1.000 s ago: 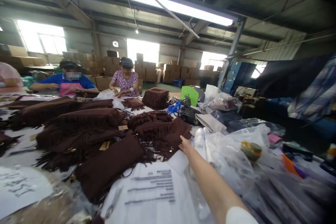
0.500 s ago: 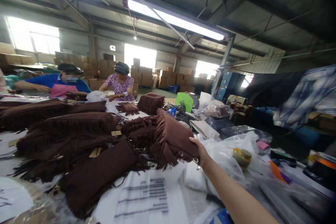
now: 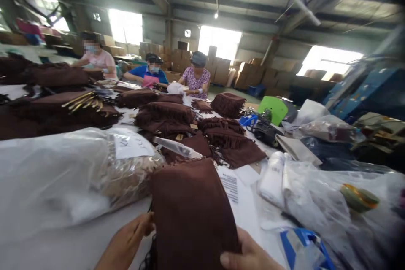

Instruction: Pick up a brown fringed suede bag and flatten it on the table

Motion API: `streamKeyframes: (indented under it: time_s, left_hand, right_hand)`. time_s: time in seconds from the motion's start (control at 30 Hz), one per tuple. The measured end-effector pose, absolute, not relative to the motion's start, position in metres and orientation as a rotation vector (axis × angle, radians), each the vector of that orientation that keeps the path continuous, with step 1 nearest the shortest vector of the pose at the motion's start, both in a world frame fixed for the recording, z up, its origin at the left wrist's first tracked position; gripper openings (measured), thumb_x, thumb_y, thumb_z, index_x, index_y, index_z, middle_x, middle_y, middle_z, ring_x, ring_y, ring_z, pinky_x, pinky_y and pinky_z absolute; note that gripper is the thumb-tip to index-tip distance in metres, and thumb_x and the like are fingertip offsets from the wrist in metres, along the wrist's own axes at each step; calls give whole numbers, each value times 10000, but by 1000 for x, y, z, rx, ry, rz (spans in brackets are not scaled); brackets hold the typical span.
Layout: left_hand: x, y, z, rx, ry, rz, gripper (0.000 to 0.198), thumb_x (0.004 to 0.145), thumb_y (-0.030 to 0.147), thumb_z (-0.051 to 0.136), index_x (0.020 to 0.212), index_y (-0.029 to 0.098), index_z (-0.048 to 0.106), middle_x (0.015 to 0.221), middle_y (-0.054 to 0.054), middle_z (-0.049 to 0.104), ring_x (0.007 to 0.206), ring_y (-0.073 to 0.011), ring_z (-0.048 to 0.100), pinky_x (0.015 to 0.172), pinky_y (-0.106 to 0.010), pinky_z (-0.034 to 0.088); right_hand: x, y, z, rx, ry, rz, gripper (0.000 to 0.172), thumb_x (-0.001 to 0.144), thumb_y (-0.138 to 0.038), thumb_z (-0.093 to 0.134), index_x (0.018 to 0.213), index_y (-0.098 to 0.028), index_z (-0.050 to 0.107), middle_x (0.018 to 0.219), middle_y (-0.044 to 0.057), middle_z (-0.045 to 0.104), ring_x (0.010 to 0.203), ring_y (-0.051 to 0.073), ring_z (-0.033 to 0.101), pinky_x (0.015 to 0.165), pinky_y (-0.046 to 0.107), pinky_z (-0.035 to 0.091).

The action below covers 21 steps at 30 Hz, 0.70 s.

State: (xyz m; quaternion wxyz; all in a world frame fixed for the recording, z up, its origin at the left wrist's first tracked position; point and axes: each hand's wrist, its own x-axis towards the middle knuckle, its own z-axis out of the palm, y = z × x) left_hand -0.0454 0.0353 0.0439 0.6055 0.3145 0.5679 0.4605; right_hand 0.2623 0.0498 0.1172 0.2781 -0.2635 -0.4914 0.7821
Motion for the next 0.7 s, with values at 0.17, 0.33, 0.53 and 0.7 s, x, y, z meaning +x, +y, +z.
streamKeyframes:
  time_s: [0.17,0.33,0.53,0.7]
  left_hand:
    - [-17,1,69,104,891,1089,482,738,477,636,1036,99,662,998,-138,701,1104,-339,572,971,-465,447]
    - [14,-1,68,-20,880,1109,357,737,278,698,1048,108,654,984,-130,709,1032,-337,617,905,-473,503]
    - [-9,24,47,453,1315,1030,420,648,428,753,955,148,692,814,-72,726,1042,-343,609,968,-461,453]
    - [-8,24,30,832,1710,1014,285,579,457,764,744,232,704,785,-76,709,1132,-397,534,936,-469,478]
  right_hand:
    - [237,8,84,-703,-1414,2221,619,717,-344,725,1290,-279,500,1202,34,601,1170,280,508,1045,431,333]
    - [223,0,91,-734,-1241,2107,591,753,-380,696,1281,-201,499,1127,80,638,1050,272,586,951,437,425]
    - [247,30,81,-1157,-1410,1579,505,873,-519,478,1262,-201,527,1252,94,564,1181,254,494,1026,407,355]
    - [260,37,7,-1514,-1305,1358,859,633,-546,723,1356,-198,416,1249,121,551,1133,287,514,982,414,391]
